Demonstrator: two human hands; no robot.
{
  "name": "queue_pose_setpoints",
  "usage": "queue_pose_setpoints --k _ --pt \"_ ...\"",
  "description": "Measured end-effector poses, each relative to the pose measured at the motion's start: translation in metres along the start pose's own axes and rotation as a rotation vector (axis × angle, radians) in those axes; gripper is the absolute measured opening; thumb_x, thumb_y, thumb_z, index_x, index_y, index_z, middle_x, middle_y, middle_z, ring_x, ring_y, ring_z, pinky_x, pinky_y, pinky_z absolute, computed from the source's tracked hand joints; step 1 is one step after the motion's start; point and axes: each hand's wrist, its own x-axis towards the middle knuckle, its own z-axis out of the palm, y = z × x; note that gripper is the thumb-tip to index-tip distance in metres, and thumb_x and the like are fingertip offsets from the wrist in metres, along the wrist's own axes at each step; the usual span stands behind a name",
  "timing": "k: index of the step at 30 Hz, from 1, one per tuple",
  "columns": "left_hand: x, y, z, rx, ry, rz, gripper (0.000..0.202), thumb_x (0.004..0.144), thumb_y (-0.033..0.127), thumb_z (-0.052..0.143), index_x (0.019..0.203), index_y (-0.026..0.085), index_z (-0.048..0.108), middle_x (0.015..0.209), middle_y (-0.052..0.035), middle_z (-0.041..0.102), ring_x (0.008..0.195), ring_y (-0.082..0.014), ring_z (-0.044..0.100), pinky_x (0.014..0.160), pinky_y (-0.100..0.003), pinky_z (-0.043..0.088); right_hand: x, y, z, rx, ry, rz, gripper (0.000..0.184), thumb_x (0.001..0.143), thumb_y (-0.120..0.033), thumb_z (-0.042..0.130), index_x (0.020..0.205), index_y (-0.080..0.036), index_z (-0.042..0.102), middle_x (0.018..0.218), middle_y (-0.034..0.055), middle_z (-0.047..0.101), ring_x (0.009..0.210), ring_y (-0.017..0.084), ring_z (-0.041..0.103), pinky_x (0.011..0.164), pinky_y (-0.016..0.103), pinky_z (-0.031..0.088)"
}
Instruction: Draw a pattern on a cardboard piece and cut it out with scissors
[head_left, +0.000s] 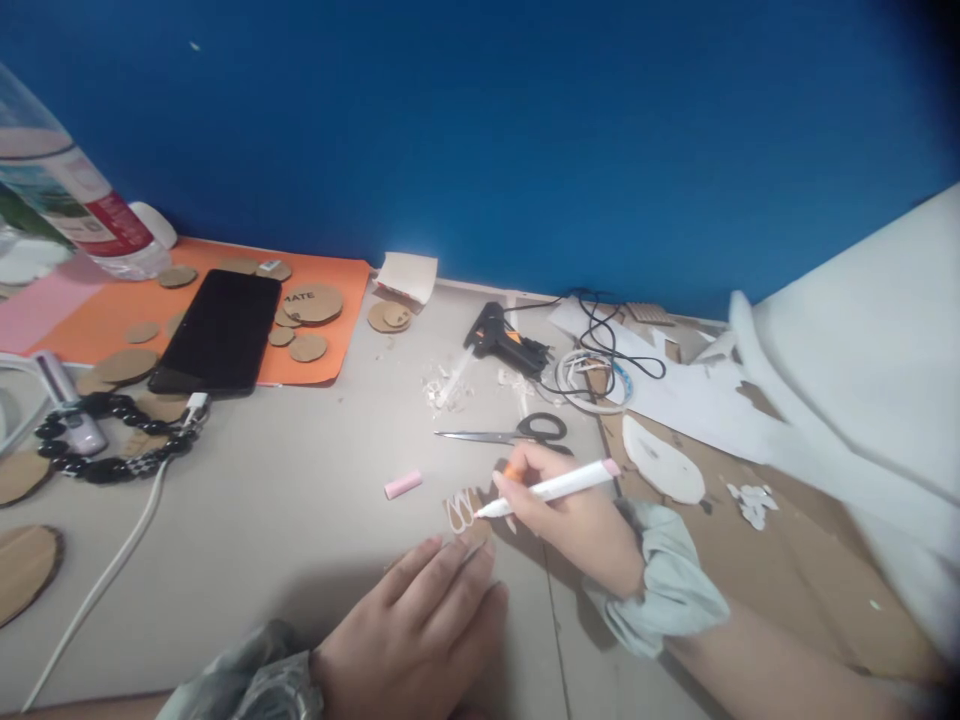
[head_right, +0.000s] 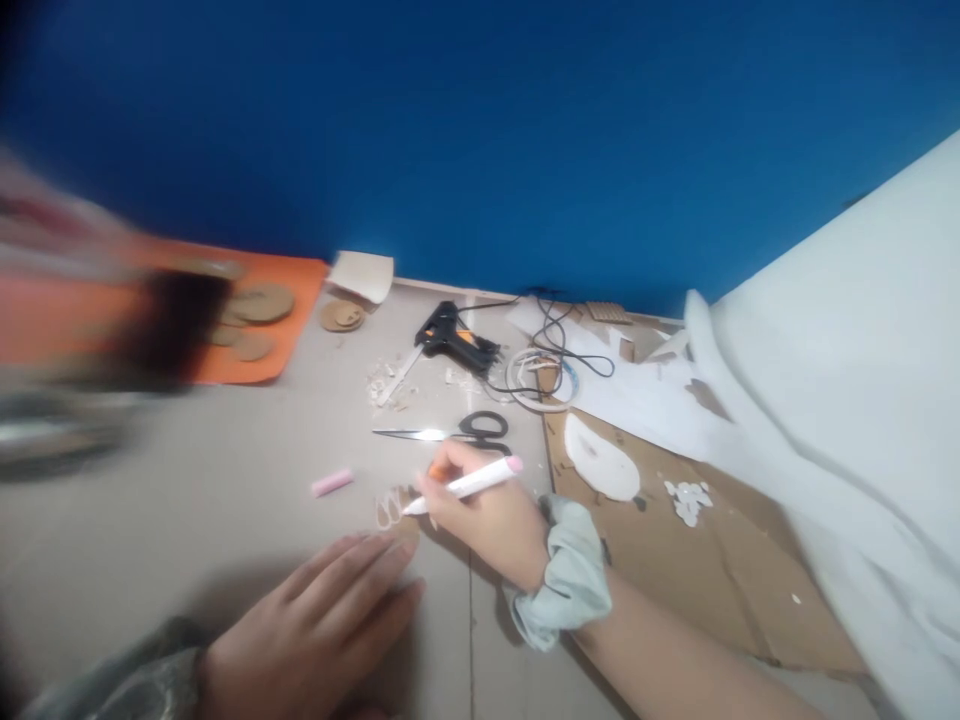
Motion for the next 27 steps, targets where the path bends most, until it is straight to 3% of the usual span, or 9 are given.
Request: queue_pose_setpoints --k 27 --pt "-0.0022 -0.0009 0.0029 -0.016 0.021 0.008 0.052 0.091 0.056 0.03 0.112 0.018 0.06 0.123 -0.007 0.057 0.116 -0.026 0.043 0.1 -0.038 0.029 -0.001 0.0006 0.0011 -0.006 0.074 0.004 0.028 0.088 -0.027 0.048 0.062 -0.022 0.038 0.05 -0.0072 0.048 0.047 0.012 0.046 0.051 0.024 0.037"
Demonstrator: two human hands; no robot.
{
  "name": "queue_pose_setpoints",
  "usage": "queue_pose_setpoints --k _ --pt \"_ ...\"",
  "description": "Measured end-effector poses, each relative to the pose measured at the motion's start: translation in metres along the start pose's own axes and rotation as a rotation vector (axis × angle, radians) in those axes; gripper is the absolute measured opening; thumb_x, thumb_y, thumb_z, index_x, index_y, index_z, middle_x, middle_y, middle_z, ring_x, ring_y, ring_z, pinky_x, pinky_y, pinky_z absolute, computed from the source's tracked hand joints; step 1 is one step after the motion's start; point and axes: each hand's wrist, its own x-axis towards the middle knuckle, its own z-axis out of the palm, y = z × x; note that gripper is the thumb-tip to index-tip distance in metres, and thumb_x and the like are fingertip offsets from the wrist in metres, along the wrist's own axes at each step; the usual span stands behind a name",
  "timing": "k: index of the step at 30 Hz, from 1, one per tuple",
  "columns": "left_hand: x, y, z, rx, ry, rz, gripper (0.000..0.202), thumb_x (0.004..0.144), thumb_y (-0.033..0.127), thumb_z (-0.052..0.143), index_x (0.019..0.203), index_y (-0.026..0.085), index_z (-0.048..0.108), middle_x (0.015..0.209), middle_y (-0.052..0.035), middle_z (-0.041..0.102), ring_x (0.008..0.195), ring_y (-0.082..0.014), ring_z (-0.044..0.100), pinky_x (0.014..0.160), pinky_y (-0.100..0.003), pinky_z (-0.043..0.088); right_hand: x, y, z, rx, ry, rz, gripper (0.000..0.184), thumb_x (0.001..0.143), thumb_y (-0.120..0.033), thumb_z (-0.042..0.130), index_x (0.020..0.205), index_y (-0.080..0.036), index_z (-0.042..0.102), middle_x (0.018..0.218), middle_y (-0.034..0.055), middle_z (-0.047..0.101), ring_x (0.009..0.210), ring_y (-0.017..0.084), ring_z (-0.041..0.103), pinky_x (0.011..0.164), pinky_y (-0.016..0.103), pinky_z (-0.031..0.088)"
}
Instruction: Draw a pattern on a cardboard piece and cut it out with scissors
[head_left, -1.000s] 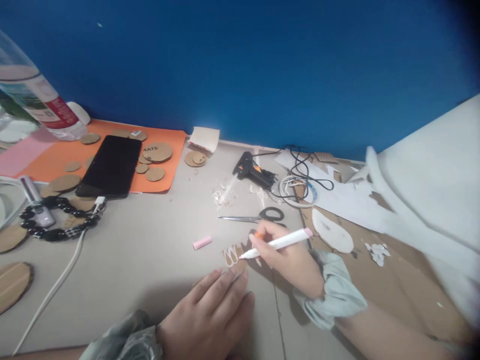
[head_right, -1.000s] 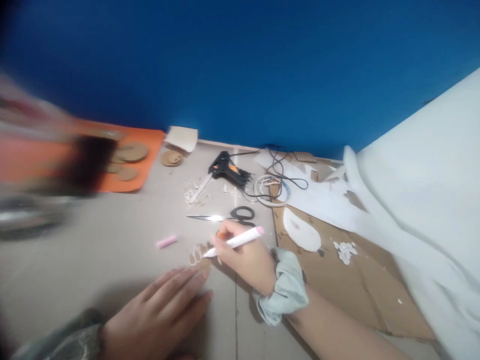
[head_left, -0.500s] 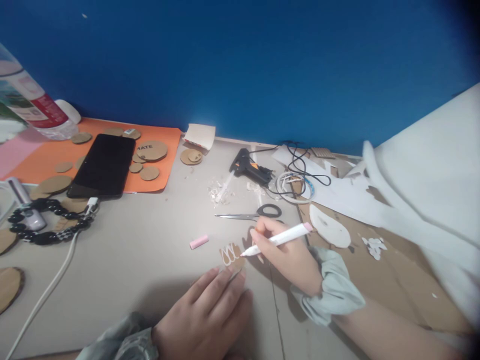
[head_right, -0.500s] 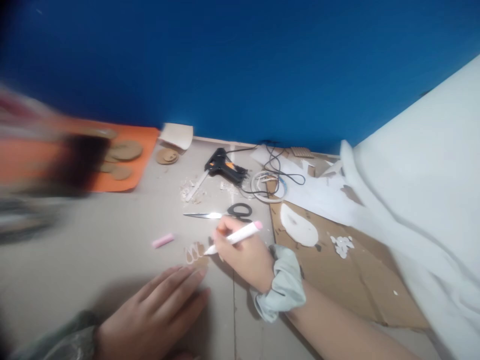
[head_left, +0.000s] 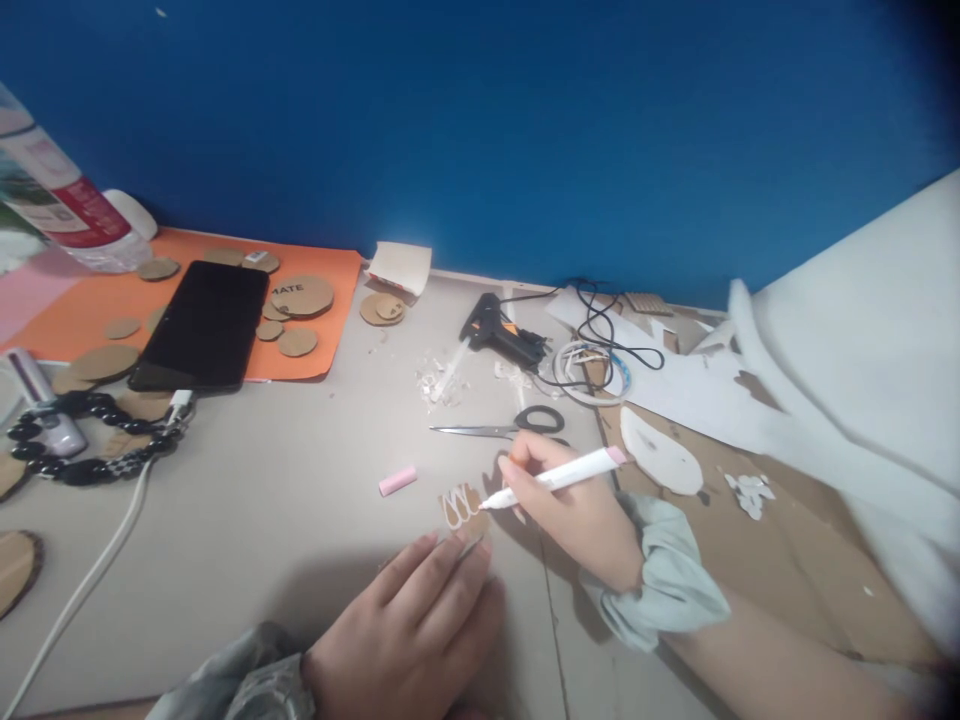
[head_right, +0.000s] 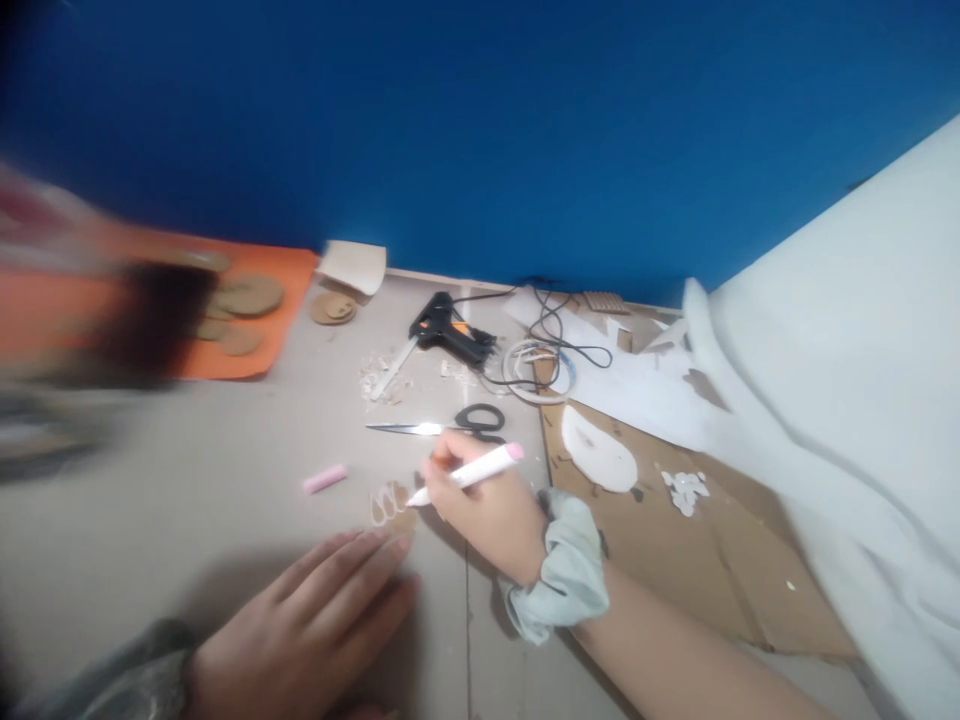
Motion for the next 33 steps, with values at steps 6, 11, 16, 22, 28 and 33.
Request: queue_pose_setpoints --k 6,11,16,22,28,33 --pt "0.0018 0.0001 -0.0025 -0.004 -0.008 -0.004 0.051 0.091 0.055 0.031 0.113 0.018 0.059 0.123 -0.0071 0.056 0.116 -0.0256 0.043 0.1 -0.037 0.03 -0.0005 0.0005 0.0003 0.005 -0.007 0.007 0.029 0.09 -0.029 0.047 0.063 -0.022 0.038 0.051 -0.0065 0.049 0.048 0.012 0.047 0.05 0.024 0.038" --pt "0.0024 0.0 -0.0029 -0.004 0.003 -0.023 0.051 0.091 0.056 0.032 0.112 0.019 0.059 0.122 -0.0053 0.058 0.115 -0.0241 0.044 0.1 -0.036 0.03 0.0 0.0014 0.0016 0.063 0.02 0.039 0.03 0.09 -0.036 0.048 0.065 -0.022 0.04 0.052 -0.007 0.051 0.047 0.012 0.048 0.05 0.024 0.039" --pt "0.0019 0.0005 -0.0036 -0.01 -0.016 -0.018 0.051 0.09 0.056 0.034 0.114 0.018 0.058 0.123 -0.0065 0.057 0.115 -0.0247 0.044 0.1 -0.037 0.03 -0.0001 0.0004 0.0025 0.105 0.031 0.062 0.028 0.089 -0.039 0.051 0.069 -0.022 0.043 0.054 -0.0069 0.053 0.049 0.012 0.05 0.05 0.023 0.04" --pt "0.0014 0.0005 -0.0034 -0.003 -0.046 0.004 0.05 0.091 0.053 0.032 0.116 0.016 0.057 0.125 -0.0087 0.056 0.115 -0.0258 0.045 0.099 -0.038 0.032 -0.0004 -0.0022 0.0019 0.105 0.024 0.073 0.023 0.088 -0.037 0.054 0.072 -0.022 0.047 0.055 -0.0066 0.055 0.049 0.012 0.05 0.05 0.023 0.039" --pt "0.0011 0.0006 -0.0038 -0.007 -0.035 -0.009 0.051 0.091 0.053 0.031 0.116 0.017 0.056 0.124 -0.0076 0.056 0.116 -0.026 0.043 0.101 -0.038 0.028 0.0006 -0.0014 0.0016 0.131 -0.003 0.071 0.029 0.09 -0.038 0.051 0.068 -0.022 0.042 0.053 -0.0068 0.054 0.047 0.011 0.048 0.05 0.023 0.04" --pt "0.0009 0.0009 -0.0042 -0.019 -0.044 -0.005 0.047 0.092 0.048 0.031 0.116 0.016 0.056 0.125 -0.0081 0.056 0.117 -0.0261 0.043 0.101 -0.039 0.028 0.0012 -0.004 0.0015 0.107 0.01 0.073 0.026 0.089 -0.036 0.052 0.069 -0.021 0.043 0.053 -0.0067 0.053 0.047 0.011 0.048 0.049 0.023 0.039"
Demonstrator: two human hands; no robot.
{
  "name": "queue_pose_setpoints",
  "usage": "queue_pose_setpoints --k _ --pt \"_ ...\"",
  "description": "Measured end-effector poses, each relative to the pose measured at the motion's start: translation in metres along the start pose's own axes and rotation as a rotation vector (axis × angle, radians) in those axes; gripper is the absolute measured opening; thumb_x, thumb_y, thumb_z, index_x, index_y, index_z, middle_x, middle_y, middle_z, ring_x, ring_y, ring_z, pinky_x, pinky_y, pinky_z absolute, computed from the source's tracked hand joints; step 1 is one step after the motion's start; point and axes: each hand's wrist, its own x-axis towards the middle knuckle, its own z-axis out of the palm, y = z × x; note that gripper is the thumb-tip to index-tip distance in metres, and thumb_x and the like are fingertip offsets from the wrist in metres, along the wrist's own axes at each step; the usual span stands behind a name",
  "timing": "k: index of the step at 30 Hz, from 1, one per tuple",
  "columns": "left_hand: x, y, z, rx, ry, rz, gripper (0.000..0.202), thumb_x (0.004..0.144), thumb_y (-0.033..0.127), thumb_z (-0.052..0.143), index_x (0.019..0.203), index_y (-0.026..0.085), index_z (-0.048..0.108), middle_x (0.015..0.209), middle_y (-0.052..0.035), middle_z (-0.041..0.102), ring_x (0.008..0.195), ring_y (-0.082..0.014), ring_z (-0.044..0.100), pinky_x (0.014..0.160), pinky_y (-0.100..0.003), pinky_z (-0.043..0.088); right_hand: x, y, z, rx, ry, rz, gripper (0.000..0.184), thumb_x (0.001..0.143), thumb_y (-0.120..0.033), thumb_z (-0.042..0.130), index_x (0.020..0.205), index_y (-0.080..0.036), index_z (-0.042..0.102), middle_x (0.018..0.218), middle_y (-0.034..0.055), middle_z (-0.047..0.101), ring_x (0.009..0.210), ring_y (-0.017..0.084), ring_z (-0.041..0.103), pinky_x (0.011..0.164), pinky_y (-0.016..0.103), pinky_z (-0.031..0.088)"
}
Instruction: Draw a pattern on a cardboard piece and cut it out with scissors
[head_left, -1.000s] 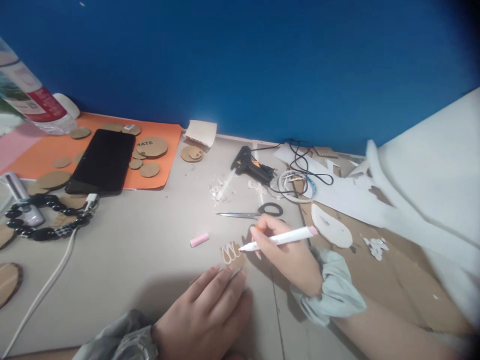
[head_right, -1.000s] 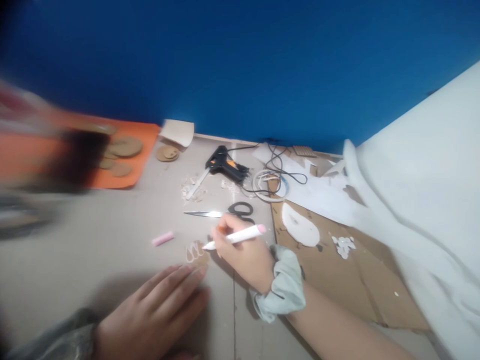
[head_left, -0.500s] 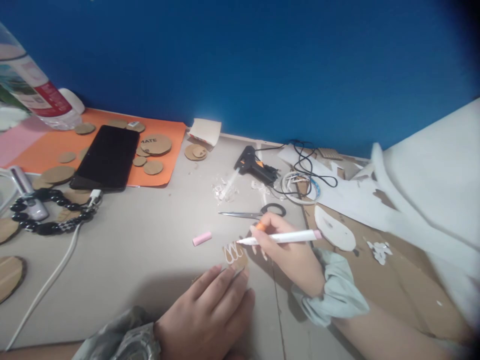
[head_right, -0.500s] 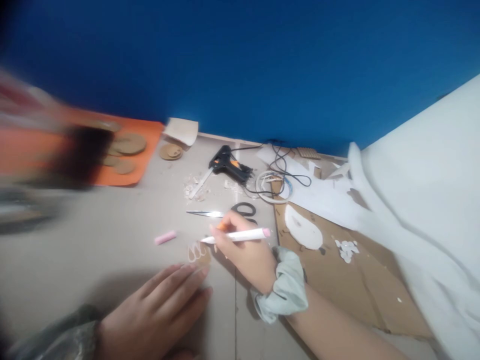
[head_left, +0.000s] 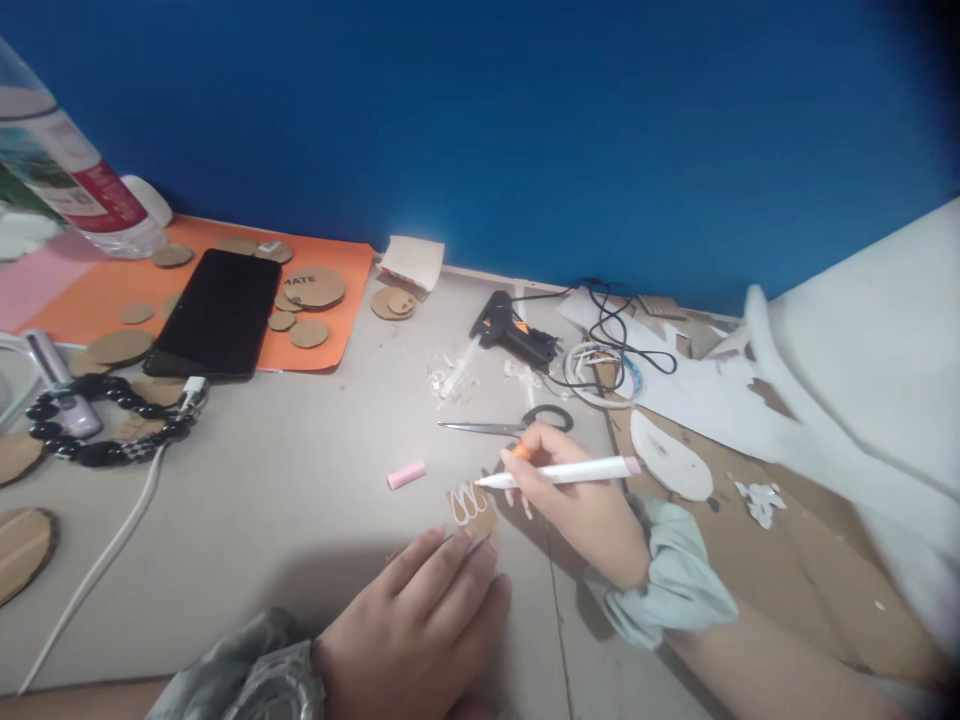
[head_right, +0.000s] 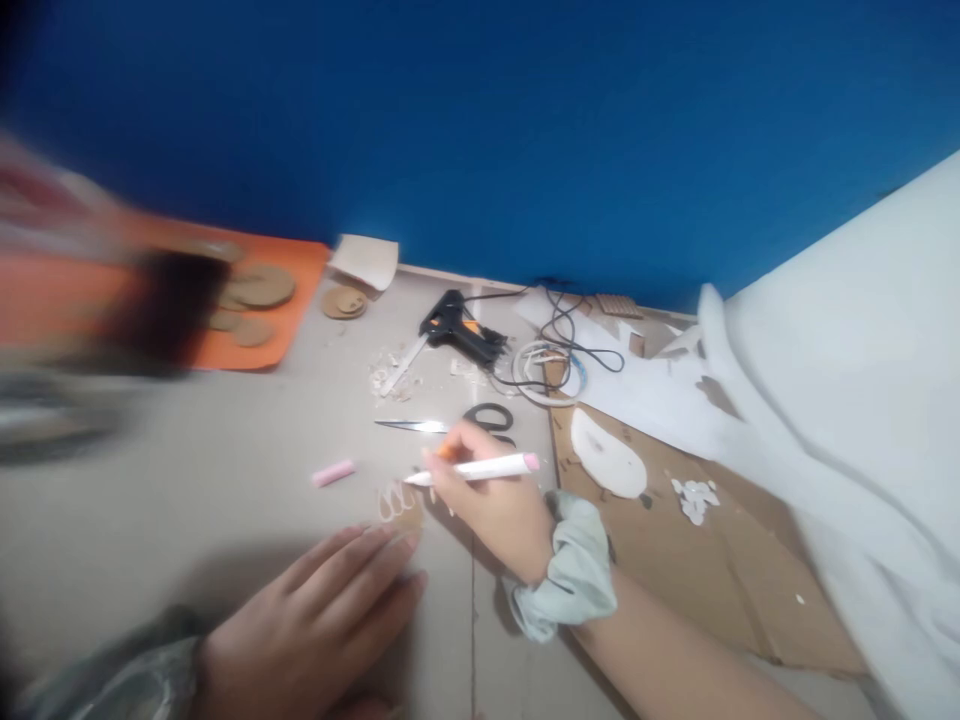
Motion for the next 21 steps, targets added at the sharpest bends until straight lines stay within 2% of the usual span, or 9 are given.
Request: queue_pose_setpoints --k 3,9,13,17,21 --pt "0.0007 0.0 -0.0006 -0.003 -0.004 0.001 0.048 0.091 0.049 0.033 0.116 0.015 0.056 0.125 -0.0084 0.056 0.117 -0.0264 0.042 0.101 -0.039 0.029 0.0004 -0.001 -0.0009 -0.023 -0.025 0.015 0.029 0.089 -0.034 0.05 0.065 -0.022 0.039 0.051 -0.0066 0.052 0.044 0.01 0.045 0.047 0.023 0.038" --pt "0.0015 0.0021 -0.0029 -0.027 -0.041 -0.04 0.047 0.091 0.049 0.033 0.116 0.017 0.055 0.125 -0.007 0.056 0.118 -0.025 0.041 0.103 -0.038 0.027 -0.0001 0.0009 -0.0008 -0.028 0.005 -0.006 0.026 0.088 -0.038 0.052 0.069 -0.022 0.044 0.053 -0.0059 0.054 0.048 0.012 0.049 0.05 0.024 0.039" --pt "0.0009 0.0009 -0.002 -0.019 -0.038 -0.005 0.05 0.091 0.051 0.033 0.117 0.016 0.056 0.126 -0.0087 0.055 0.118 -0.0264 0.042 0.102 -0.038 0.029 -0.001 0.0021 0.0002 -0.042 -0.008 -0.001 0.029 0.089 -0.035 0.05 0.065 -0.022 0.039 0.05 -0.0068 0.051 0.045 0.011 0.047 0.049 0.024 0.038" --pt "0.0013 -0.0007 -0.0021 -0.014 -0.03 0.012 0.05 0.09 0.051 0.034 0.118 0.016 0.056 0.126 -0.009 0.056 0.117 -0.0263 0.044 0.101 -0.038 0.031 -0.0011 0.001 0.0019 0.005 0.013 0.003 0.027 0.088 -0.039 0.053 0.07 -0.022 0.043 0.054 -0.0064 0.056 0.048 0.012 0.051 0.052 0.025 0.04" --pt "0.0019 -0.0003 -0.0023 0.003 -0.013 0.001 0.05 0.09 0.054 0.034 0.115 0.017 0.057 0.124 -0.0075 0.057 0.116 -0.0253 0.044 0.1 -0.037 0.031 -0.0007 0.0009 0.0007 -0.037 -0.01 -0.01 0.028 0.089 -0.033 0.05 0.065 -0.022 0.04 0.05 -0.0067 0.052 0.046 0.012 0.048 0.049 0.024 0.038"
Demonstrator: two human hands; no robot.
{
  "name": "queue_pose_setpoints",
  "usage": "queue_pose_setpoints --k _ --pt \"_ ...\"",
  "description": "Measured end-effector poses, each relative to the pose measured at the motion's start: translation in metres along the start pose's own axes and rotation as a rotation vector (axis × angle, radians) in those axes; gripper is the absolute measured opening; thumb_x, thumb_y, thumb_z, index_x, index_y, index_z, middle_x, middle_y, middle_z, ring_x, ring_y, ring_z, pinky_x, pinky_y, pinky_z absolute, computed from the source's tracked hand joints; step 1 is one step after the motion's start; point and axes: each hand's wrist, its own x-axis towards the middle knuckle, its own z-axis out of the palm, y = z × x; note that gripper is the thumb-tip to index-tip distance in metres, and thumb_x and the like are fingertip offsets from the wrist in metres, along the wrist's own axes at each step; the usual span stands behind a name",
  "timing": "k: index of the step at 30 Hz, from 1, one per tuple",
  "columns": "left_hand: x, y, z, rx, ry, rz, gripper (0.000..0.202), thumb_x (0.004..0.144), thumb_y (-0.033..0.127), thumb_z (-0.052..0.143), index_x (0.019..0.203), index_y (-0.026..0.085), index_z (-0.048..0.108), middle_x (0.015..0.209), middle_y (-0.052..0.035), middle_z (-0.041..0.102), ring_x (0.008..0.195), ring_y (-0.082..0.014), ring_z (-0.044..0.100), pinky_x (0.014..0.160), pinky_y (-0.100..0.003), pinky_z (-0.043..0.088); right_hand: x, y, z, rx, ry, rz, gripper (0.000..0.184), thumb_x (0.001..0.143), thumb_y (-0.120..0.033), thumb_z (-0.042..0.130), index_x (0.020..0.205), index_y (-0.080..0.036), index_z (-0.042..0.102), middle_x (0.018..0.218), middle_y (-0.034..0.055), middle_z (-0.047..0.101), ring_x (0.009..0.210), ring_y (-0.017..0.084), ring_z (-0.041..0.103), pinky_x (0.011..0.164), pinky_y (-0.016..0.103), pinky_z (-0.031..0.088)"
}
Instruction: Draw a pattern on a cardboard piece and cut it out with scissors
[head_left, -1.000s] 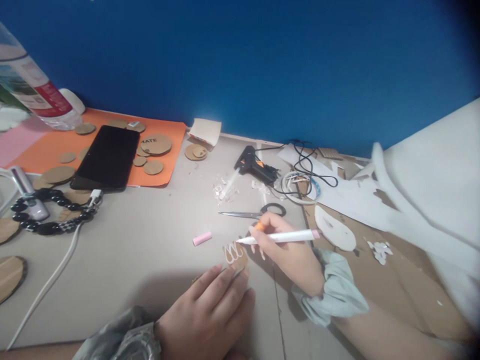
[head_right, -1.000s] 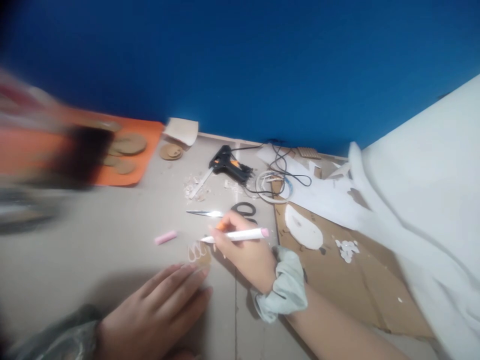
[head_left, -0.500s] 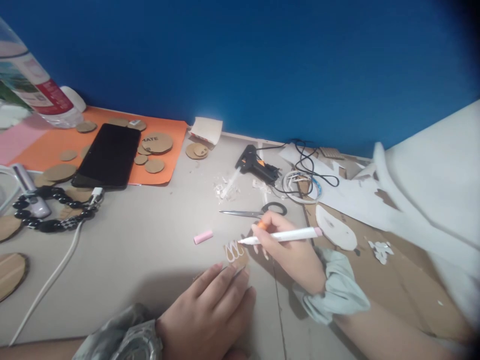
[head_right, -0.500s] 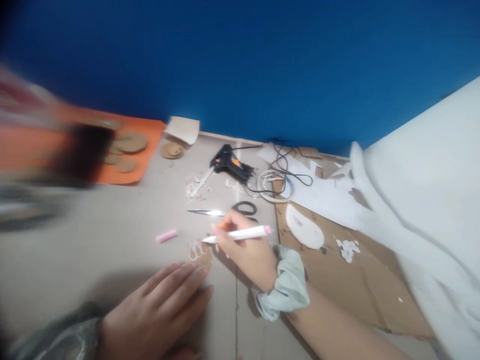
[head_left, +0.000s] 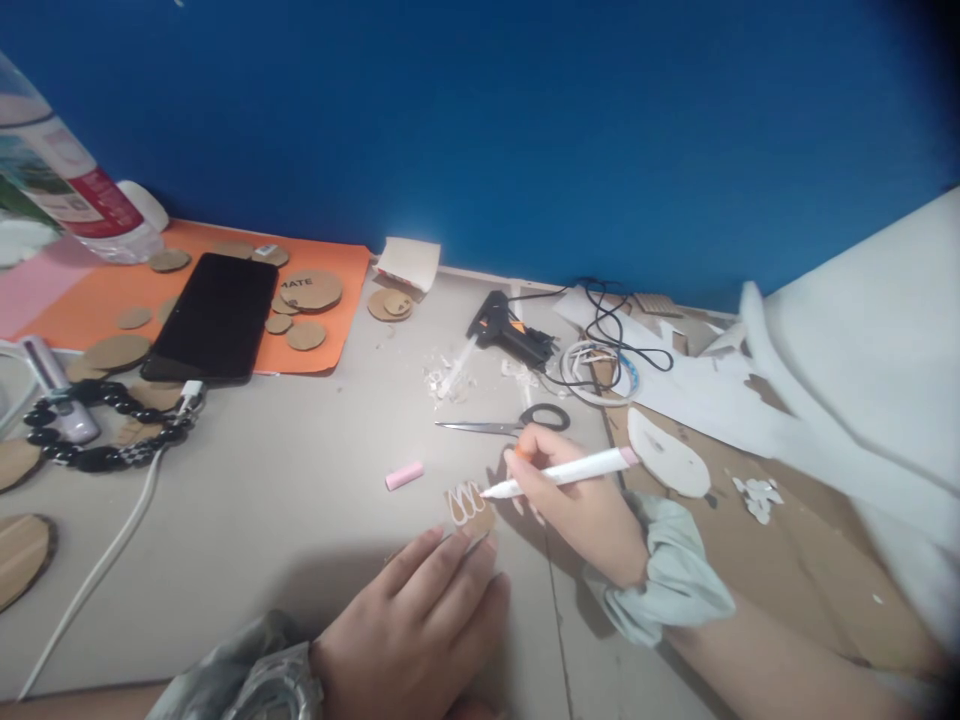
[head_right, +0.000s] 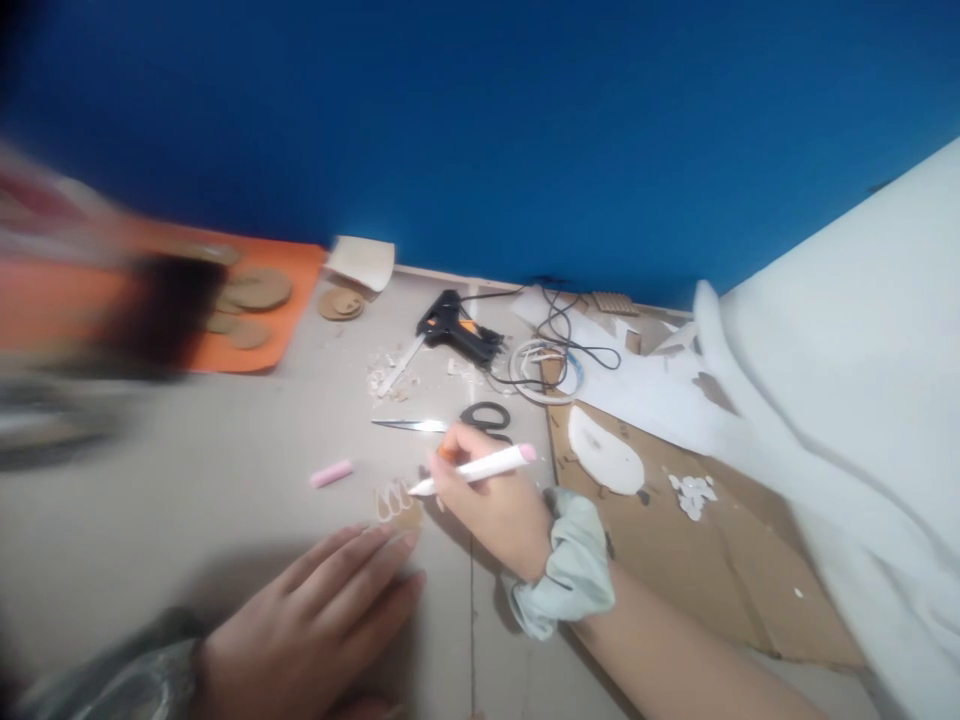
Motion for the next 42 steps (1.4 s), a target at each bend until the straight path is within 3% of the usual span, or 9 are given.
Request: queue_pose_setpoints --k 7,22,32,37,42 --pt "-0.0034 0.0002 0.0053 0.03 -0.012 0.014 0.053 0.089 0.056 0.035 0.118 0.017 0.055 0.128 -0.0091 0.053 0.119 -0.0271 0.041 0.101 -0.038 0.031 -0.0002 0.0018 -0.0004 -0.025 0.015 -0.002 0.027 0.089 -0.032 0.049 0.066 -0.022 0.04 0.051 -0.0059 0.052 0.047 0.012 0.049 0.049 0.024 0.038" --pt "0.0025 0.0018 -0.0031 -0.013 -0.028 -0.033 0.049 0.088 0.055 0.037 0.113 0.017 0.056 0.125 -0.0068 0.057 0.118 -0.0253 0.043 0.102 -0.037 0.027 0.0014 0.0009 -0.0037 0.004 -0.021 0.008 0.026 0.089 -0.028 0.048 0.065 -0.022 0.04 0.05 -0.0069 0.051 0.046 0.011 0.046 0.05 0.023 0.037" --pt "0.0014 0.0009 0.0009 0.013 0.006 -0.013 0.042 0.092 0.045 0.035 0.115 0.017 0.056 0.124 -0.0067 0.058 0.116 -0.0249 0.046 0.1 -0.039 0.029 0.001 0.0028 -0.0028 -0.069 -0.035 -0.038 0.027 0.088 -0.026 0.046 0.063 -0.021 0.038 0.05 -0.007 0.049 0.048 0.011 0.046 0.051 0.022 0.037" --pt "0.0037 0.004 -0.0008 -0.016 0.01 -0.092 0.047 0.088 0.056 0.036 0.109 0.019 0.058 0.123 -0.0044 0.059 0.119 -0.0235 0.042 0.103 -0.037 0.024 0.0006 0.001 -0.003 -0.075 -0.021 -0.061 0.027 0.087 -0.024 0.047 0.061 -0.022 0.038 0.049 -0.0068 0.048 0.048 0.011 0.046 0.051 0.023 0.038" --pt "0.0037 0.0009 -0.0016 -0.007 0.007 -0.018 0.049 0.089 0.056 0.037 0.112 0.019 0.058 0.123 -0.0055 0.059 0.117 -0.0243 0.044 0.101 -0.038 0.026 0.0005 0.0017 -0.0031 -0.05 -0.046 -0.057 0.026 0.087 -0.024 0.048 0.062 -0.022 0.039 0.049 -0.0069 0.049 0.048 0.011 0.047 0.051 0.023 0.037"
